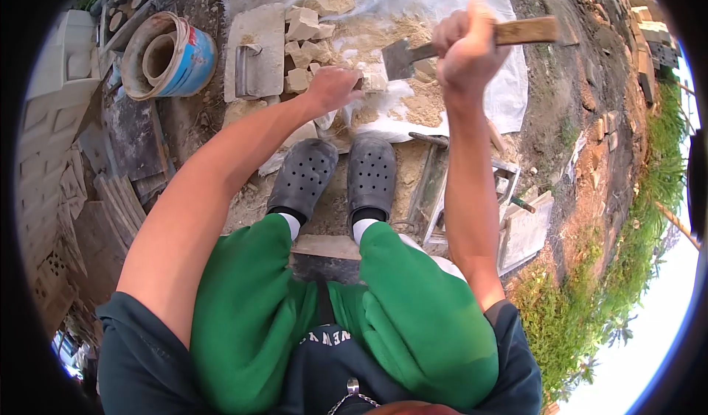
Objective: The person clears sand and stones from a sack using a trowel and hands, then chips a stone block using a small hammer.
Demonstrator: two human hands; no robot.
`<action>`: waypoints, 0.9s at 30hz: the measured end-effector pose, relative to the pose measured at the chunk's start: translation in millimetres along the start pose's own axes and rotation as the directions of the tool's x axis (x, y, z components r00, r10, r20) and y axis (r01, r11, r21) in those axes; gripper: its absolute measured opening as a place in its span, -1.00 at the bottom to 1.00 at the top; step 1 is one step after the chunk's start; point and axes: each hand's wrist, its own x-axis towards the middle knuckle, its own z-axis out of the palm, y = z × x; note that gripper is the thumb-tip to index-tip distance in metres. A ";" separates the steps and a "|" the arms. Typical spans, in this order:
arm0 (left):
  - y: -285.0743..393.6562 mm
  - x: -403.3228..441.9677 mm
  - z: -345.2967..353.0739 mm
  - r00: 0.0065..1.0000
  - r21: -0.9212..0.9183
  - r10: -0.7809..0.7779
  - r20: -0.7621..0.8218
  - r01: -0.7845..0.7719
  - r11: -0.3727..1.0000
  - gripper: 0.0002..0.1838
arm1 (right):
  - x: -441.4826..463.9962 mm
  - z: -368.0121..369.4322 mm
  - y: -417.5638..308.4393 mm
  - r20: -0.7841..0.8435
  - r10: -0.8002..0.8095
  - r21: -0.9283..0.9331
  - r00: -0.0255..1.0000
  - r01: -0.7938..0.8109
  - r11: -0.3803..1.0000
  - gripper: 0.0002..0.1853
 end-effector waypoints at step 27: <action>-2.6 0.5 1.0 0.999 0.041 -0.033 0.014 0.032 0.999 -0.57 | -31.2 -21.2 47.9 -0.250 0.033 0.023 0.968 -0.029 0.999 -0.52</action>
